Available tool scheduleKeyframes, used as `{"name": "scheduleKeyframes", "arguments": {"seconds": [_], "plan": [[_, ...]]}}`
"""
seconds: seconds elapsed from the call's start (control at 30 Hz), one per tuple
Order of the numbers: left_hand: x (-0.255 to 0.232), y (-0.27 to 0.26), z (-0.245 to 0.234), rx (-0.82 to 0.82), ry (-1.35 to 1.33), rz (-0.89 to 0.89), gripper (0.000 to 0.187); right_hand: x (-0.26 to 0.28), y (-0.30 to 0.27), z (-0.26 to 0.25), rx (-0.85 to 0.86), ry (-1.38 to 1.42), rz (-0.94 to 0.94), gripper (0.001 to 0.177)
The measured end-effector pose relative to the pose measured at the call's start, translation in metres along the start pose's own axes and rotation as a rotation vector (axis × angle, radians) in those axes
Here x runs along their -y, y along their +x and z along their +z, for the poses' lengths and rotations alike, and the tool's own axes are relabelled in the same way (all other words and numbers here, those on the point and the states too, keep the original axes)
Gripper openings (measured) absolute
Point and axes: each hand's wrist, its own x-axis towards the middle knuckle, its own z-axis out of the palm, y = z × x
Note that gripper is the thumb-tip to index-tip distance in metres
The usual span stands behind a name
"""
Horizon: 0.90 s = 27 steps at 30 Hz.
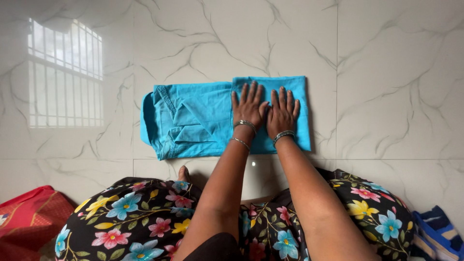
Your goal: The person folds a blue shirt and a striped shirt by hand on the floor, then places the blue shirt into a bag.
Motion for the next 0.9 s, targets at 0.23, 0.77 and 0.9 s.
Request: {"name": "scheduleKeyframes", "arguments": {"seconds": [0.23,0.77,0.9], "plan": [[0.050,-0.004,-0.008,-0.134,0.045,-0.265,0.074,0.017,0.002,-0.025,-0.002,0.011,0.035,0.057],[0.043,-0.098,0.007,-0.155,0.150,0.217,0.080,0.013,0.008,-0.014,-0.040,-0.023,0.023,0.060],[0.053,-0.098,0.002,-0.092,0.118,0.153,0.083,0.012,0.008,-0.011,-0.021,-0.039,0.045,0.061]]}}
